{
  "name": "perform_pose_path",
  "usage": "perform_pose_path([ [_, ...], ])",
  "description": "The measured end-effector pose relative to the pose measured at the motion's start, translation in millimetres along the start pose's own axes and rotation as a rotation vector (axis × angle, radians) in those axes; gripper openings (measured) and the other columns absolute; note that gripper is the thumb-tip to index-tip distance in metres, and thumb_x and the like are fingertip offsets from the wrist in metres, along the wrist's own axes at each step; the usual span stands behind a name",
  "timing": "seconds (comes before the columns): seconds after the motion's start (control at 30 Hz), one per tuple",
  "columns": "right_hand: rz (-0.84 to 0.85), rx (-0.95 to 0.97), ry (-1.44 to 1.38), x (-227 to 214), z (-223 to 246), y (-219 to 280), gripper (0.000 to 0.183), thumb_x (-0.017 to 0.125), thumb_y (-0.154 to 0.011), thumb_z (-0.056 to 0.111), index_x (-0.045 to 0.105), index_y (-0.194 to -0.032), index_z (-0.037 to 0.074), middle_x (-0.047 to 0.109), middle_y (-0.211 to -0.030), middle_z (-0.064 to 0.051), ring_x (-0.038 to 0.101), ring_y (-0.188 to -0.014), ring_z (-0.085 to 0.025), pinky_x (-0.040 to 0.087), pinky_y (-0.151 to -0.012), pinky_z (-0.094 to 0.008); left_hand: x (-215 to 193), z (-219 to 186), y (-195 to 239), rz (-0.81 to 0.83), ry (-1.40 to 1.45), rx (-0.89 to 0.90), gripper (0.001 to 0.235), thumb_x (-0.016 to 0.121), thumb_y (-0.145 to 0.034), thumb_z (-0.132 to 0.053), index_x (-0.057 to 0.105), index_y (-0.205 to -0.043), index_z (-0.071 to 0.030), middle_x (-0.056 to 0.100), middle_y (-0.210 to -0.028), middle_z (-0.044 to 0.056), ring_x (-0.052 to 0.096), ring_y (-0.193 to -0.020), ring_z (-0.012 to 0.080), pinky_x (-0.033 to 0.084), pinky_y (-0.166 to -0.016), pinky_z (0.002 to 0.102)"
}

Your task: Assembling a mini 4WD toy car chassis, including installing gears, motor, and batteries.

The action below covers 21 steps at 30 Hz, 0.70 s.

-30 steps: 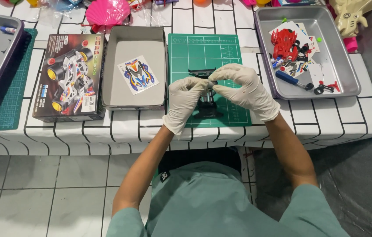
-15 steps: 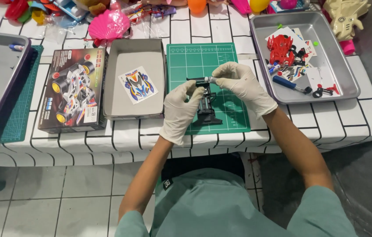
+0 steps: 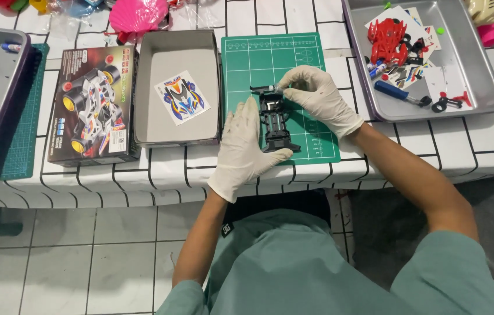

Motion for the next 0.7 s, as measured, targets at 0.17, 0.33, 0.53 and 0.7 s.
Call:
perform_pose_path([
  [0.17, 0.163, -0.149, 0.062, -3.6, -6.1, 8.6, 0.018, 0.065, -0.1, -0.005, 0.065, -0.109, 0.011, 0.063, -0.111, -0.005, 0.061, -0.102, -0.017, 0.053, -0.089, -0.027, 20.8, 17.9, -1.7, -0.063, -0.042, 0.088, 0.122, 0.075, -0.08, -0.071, 0.021, -0.159, 0.003, 0.033, -0.164, 0.024, 0.025, -0.154, 0.0424, 0.016, -0.127, 0.053],
  [0.33, 0.173, -0.197, 0.097, 1.9, 2.8, 7.0, 0.016, 0.067, -0.1, -0.004, 0.066, -0.11, 0.009, 0.065, -0.111, -0.007, 0.062, -0.104, -0.018, 0.054, -0.092, -0.029, 11.3, 13.7, -2.1, -0.09, -0.029, 0.097, 0.122, 0.077, -0.079, -0.071, 0.022, -0.159, 0.002, 0.036, -0.163, 0.023, 0.027, -0.154, 0.0428, 0.017, -0.126, 0.055],
  [0.53, 0.079, -0.088, 0.106, 5.5, -5.9, 8.3, 0.02, 0.078, -0.088, -0.001, 0.078, -0.103, 0.012, 0.067, -0.099, -0.005, 0.062, -0.089, -0.014, 0.052, -0.08, -0.029, 6.9, 11.7, -0.9, 0.044, 0.023, -0.009, 0.126, 0.083, -0.071, -0.069, 0.024, -0.161, -0.003, 0.039, -0.163, 0.019, 0.029, -0.155, 0.0339, 0.01, -0.131, 0.047],
  [0.7, 0.089, -0.129, 0.158, 6.4, -4.4, 6.6, 0.021, 0.08, -0.084, -0.005, 0.078, -0.1, 0.01, 0.07, -0.102, -0.01, 0.067, -0.094, -0.021, 0.055, -0.084, -0.033, 5.7, 12.9, -4.3, 0.053, 0.044, -0.011, 0.126, 0.082, -0.072, -0.07, 0.025, -0.161, -0.002, 0.038, -0.163, 0.017, 0.027, -0.156, 0.0333, 0.008, -0.131, 0.047],
])
Point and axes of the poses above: each hand's wrist, its own y-axis away from the middle knuckle, its own x-axis out of the palm, z = x × y, the point moved 3 cm from there along -y, towards the middle knuckle
